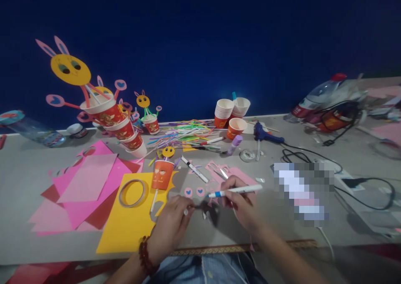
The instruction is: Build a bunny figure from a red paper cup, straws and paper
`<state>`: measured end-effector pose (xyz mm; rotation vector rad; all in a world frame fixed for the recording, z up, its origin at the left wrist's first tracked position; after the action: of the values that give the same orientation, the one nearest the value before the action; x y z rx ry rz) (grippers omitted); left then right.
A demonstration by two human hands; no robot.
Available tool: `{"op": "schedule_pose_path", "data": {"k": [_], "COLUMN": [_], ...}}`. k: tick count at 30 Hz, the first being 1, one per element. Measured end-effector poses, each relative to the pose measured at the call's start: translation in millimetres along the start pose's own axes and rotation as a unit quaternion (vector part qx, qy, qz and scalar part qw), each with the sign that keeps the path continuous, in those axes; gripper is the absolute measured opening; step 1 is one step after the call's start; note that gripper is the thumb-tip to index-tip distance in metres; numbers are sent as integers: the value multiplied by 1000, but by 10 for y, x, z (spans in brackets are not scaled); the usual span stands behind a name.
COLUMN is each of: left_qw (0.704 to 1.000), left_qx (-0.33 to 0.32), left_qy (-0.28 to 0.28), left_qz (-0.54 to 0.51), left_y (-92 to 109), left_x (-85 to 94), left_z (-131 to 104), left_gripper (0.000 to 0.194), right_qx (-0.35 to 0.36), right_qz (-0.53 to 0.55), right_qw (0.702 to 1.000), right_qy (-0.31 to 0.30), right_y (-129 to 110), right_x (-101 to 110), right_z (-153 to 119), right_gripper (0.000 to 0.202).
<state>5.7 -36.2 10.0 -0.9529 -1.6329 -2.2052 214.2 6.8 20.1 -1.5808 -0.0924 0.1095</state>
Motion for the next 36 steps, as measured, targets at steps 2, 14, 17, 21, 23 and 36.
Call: {"op": "schedule_pose_path", "data": {"k": [2,14,17,21,23,36], "left_qw": [998,997,996,972,958,986], "left_qx": [38,32,29,41,42,-74], "left_qy": [-8,-57,-72,-120,-129,-139], "left_qz": [-46,-38,-46,-199,-251,51], "left_y": [43,220,311,473,522,412], "left_x": [-38,-229,-217,-122,-52,-56], "left_z": [29,125,118,111,116,98], "left_gripper": [12,35,40,37,30,46], "right_qx": [15,73,81,29,-4,-4], "right_qz": [-6,-141,-145,-38,29,160], "right_qw": [1000,987,984,996,997,987], "right_qy": [-10,-38,-64,-74,-69,-30], "right_y": [-24,-156,-121,-8,80,250], "right_x": [-15,-89,-116,-137,-140,-367], "right_z": [-146,-367,-376,-368,-369,-410], "right_gripper": [15,10,10,14,18,15]}}
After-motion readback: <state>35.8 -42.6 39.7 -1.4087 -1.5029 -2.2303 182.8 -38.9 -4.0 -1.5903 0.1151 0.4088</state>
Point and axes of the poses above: each hand's wrist, its own z-axis towards the middle knuckle, its own x-axis out of the back of the hand, y = z × x, the point moved 3 cm from there along z, towards the middle knuckle, and after that the axes turned 11 degrees about -z, right-handed, at the moved point
